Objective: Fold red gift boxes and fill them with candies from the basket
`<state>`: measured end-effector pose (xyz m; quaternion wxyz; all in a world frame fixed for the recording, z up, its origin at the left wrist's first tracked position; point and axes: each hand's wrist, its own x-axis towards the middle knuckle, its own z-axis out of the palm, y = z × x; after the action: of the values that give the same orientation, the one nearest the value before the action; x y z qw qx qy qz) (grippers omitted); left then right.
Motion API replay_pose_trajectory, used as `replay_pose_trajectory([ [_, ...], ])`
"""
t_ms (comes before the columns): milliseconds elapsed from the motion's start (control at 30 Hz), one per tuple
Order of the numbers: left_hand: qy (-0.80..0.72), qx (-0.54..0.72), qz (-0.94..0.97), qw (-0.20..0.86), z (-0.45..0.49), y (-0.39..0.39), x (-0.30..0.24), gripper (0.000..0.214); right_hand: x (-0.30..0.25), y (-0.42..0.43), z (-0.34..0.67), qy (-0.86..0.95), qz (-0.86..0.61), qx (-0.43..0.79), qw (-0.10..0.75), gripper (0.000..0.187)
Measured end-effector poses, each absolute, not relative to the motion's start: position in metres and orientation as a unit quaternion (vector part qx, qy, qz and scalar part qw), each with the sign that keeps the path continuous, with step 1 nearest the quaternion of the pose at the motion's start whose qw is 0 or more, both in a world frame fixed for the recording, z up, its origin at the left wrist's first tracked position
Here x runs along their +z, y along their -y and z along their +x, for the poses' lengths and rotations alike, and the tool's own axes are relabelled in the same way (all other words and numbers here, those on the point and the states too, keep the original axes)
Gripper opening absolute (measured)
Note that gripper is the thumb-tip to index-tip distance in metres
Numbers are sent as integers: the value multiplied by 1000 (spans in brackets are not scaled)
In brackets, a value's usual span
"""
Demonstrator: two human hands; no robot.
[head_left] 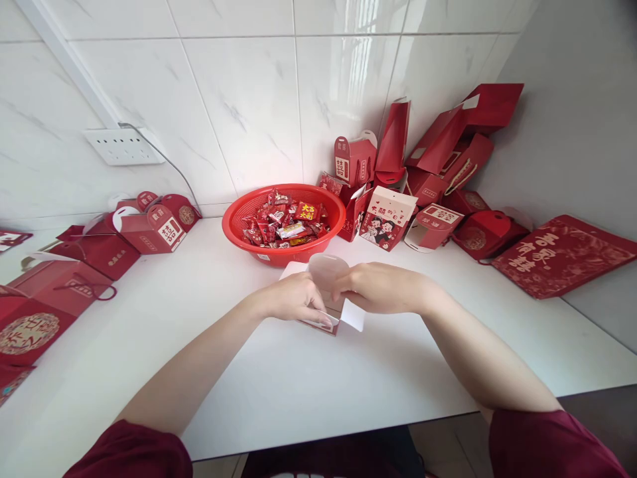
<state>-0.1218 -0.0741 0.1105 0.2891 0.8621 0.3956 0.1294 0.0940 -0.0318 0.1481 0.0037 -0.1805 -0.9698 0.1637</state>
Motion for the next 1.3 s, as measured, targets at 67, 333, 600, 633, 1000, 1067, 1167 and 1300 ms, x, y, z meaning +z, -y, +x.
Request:
replay_pose_trajectory([
  [67, -357, 102, 874, 313, -116, 75, 106, 24, 145, 30, 90, 963, -235, 105, 82, 26],
  [333, -361, 176, 881, 250, -102, 75, 86, 25, 104, 17, 57, 927, -352, -43, 125, 21],
  [600, -371, 433, 820, 48, -96, 79, 44, 26, 92, 3, 55, 924, -375, 44, 56, 16],
  [633, -378, 463, 801, 31, -97, 80, 39, 33, 92, 1, 55, 925, -372, 52, 60, 18],
  [1000, -385, 465, 739, 299, -129, 91, 31, 100, 69, -4, 36, 792, -338, 375, 343, 57],
  [1067, -375, 456, 737, 329, -139, 87, 27, 96, 62, 0, 31, 761, -315, 401, 400, 54],
  [1167, -359, 461, 740, 334, -152, 79, 22, 89, 58, 10, 29, 763, -284, 377, 443, 50],
  [1300, -371, 457, 755, 289, -158, 72, 20, 83, 75, 15, 36, 811, -212, 271, 474, 32],
])
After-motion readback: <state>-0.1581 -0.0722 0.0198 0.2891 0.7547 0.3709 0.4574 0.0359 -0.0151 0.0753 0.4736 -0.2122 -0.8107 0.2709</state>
